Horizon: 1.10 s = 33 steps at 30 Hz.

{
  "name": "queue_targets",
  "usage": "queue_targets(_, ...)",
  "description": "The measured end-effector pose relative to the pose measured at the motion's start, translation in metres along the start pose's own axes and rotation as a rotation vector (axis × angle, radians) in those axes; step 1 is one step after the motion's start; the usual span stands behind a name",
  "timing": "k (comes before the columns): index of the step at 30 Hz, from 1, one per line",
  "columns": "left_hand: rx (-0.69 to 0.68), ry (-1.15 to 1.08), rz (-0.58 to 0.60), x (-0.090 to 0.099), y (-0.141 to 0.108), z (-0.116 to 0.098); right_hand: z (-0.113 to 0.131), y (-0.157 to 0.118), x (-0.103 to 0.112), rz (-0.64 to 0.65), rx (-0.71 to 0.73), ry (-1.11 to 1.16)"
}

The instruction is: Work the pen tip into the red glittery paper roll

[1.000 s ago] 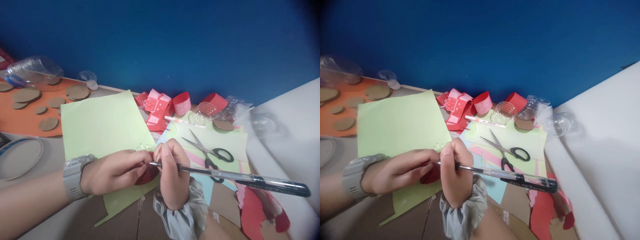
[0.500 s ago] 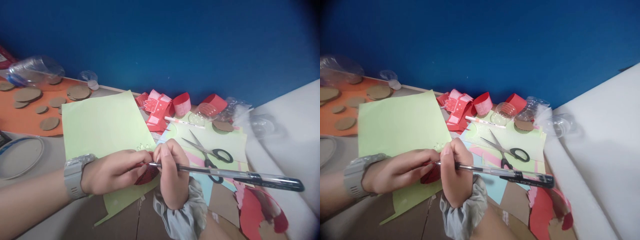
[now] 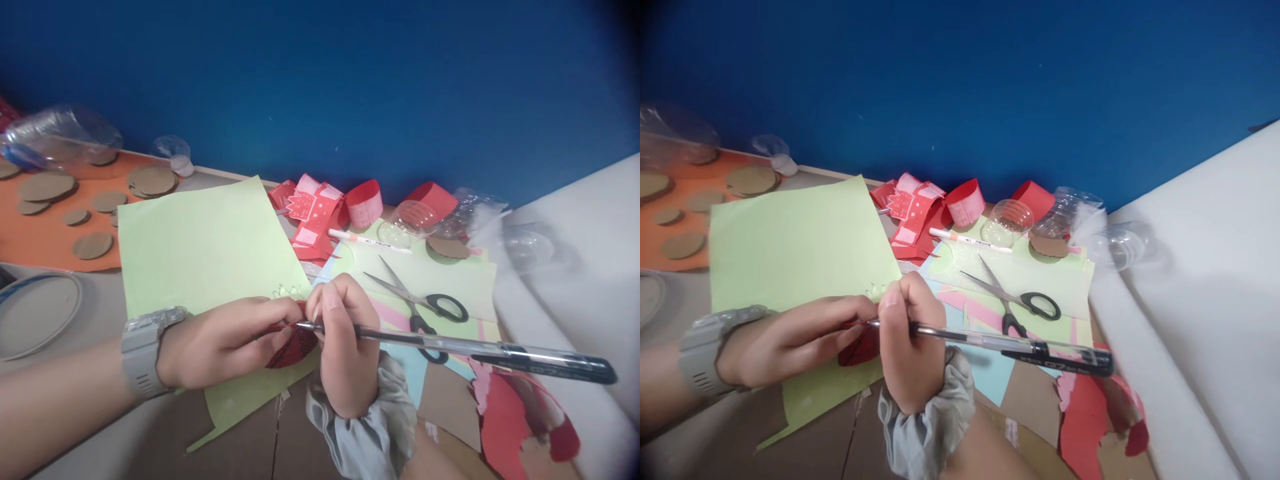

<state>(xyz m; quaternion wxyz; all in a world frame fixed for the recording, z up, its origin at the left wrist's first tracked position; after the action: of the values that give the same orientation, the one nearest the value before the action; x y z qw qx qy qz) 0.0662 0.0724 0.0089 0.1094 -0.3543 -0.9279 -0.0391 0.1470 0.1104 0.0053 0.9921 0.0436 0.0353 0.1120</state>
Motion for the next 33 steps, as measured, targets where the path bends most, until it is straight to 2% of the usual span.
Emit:
queue_targets(7, 0.042, -0.071, -0.048, 0.005, 0.001, 0.002, -0.009, 0.005, 0.004, -0.079, -0.103, 0.153)
queue_targets(13, 0.071, -0.063, -0.072, 0.008, 0.0, 0.003, -0.014, 0.008, 0.004, -0.088, -0.146, 0.3)
queue_targets(21, 0.045, -0.055, -0.078, 0.009, 0.001, -0.001, -0.013, 0.009, 0.003, -0.082, -0.147, 0.28)
queue_targets(25, 0.052, -0.041, -0.095, 0.01, 0.0, 0.001, -0.015, 0.008, 0.005, -0.086, -0.154, 0.203)
queue_targets(33, 0.056, 0.037, -0.054, 0.008, 0.002, 0.0, -0.011, 0.006, 0.005, -0.076, -0.156, 0.059)
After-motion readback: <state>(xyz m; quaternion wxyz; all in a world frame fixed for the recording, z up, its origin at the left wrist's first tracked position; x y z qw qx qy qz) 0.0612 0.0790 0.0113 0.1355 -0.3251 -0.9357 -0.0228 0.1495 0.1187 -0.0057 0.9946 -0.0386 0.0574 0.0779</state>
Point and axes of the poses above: each hand's wrist, its own y-axis towards the middle knuckle, its own x-axis out of the back of the hand, z = x × y, the point moved 10 cm from there along y, towards the middle knuckle, and after that the axes turned 4 degrees about -y, right-handed, at the moved point
